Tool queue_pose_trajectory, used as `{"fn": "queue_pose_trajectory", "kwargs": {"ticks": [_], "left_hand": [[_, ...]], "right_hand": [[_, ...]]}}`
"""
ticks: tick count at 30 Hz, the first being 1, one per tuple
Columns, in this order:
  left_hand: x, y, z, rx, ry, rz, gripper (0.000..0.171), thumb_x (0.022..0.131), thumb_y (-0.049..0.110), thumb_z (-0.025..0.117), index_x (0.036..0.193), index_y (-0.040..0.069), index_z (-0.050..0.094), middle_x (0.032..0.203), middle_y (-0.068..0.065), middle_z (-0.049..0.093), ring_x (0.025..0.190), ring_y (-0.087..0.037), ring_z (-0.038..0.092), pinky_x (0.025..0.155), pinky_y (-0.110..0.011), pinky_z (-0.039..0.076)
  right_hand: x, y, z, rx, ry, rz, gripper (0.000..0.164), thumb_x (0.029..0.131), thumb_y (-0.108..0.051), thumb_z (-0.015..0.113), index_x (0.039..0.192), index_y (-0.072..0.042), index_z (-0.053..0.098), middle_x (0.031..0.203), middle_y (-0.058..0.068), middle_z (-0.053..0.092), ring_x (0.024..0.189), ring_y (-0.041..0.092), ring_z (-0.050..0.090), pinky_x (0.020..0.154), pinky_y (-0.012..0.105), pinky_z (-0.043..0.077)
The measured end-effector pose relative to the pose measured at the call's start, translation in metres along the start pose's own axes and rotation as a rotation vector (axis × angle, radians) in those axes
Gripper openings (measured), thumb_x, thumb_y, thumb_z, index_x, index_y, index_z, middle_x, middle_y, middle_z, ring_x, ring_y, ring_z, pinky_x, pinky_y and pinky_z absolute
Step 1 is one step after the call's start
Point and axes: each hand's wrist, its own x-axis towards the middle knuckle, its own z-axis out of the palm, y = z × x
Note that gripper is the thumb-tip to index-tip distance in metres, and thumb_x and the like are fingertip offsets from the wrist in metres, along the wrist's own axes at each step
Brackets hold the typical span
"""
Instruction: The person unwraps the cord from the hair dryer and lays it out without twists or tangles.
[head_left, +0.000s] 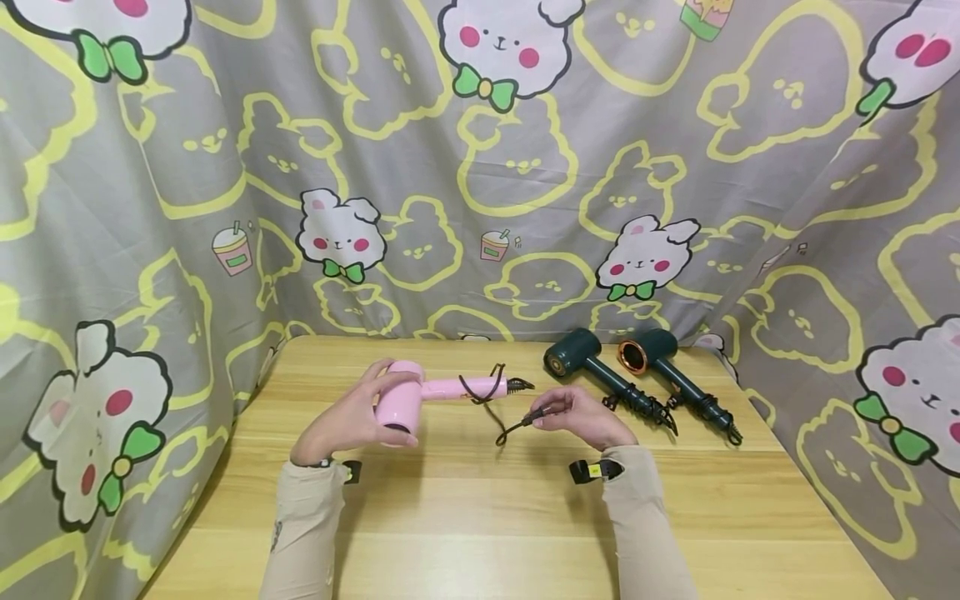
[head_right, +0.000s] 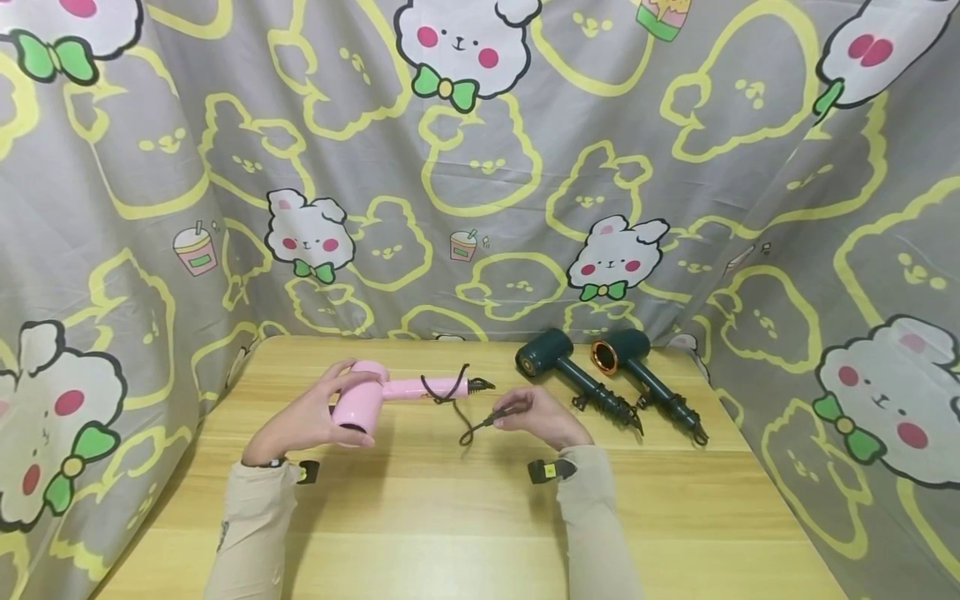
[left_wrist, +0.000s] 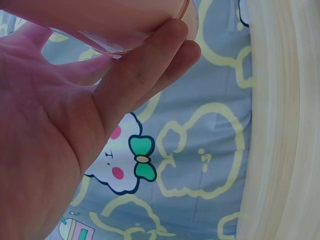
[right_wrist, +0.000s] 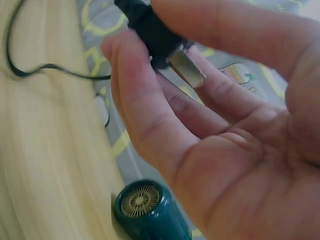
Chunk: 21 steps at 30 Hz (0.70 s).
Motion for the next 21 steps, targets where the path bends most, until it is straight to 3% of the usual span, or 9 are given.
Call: {"fn": "queue_pose_trajectory", "kwargs": {"ticks": [5,13,17,21], "left_hand": [[-0.001,0.003,0.000,-0.001,-0.003,0.001,0.092,0.060,0.044,0.100,0.142,0.034,0.059,0.164,-0.008,0.028,0.103,-0.032,0.062,0.076,-0.038,0.053],[0.000,0.003,0.003,0.012,-0.010,0.005,0.092,0.060,0.047,0.100,0.142,0.037,0.059,0.163,-0.008,0.028,0.103,-0.031,0.062,0.075,-0.037,0.053],[0.001,0.004,0.004,0.018,-0.017,0.018,0.091,0.061,0.046,0.100,0.142,0.036,0.058,0.163,-0.009,0.029,0.105,-0.031,0.062,0.076,-0.036,0.052],[0.003,0.006,0.006,0.017,-0.023,0.029,0.089,0.061,0.045,0.100,0.140,0.037,0.059,0.162,-0.007,0.030,0.106,-0.031,0.060,0.076,-0.037,0.051]], "right_hand": [[0.003,0.005,0.000,0.039,0.072,0.044,0.031,0.090,-0.004,0.076,0.119,0.006,0.066,0.114,0.018,0.077,0.103,0.019,0.073,0.091,0.032,0.056],[0.009,0.012,0.002,0.160,0.212,0.044,0.036,0.092,0.003,0.072,0.126,0.010,0.065,0.120,0.028,0.072,0.091,0.018,0.077,0.097,0.053,0.057],[0.011,0.011,0.003,0.177,0.288,0.020,0.036,0.092,0.000,0.074,0.125,0.011,0.064,0.114,0.027,0.075,0.088,0.013,0.077,0.094,0.046,0.060],[0.014,0.007,0.006,0.277,0.354,-0.016,0.033,0.095,0.000,0.071,0.124,0.014,0.062,0.105,0.015,0.078,0.089,0.013,0.077,0.090,0.035,0.061]]}}
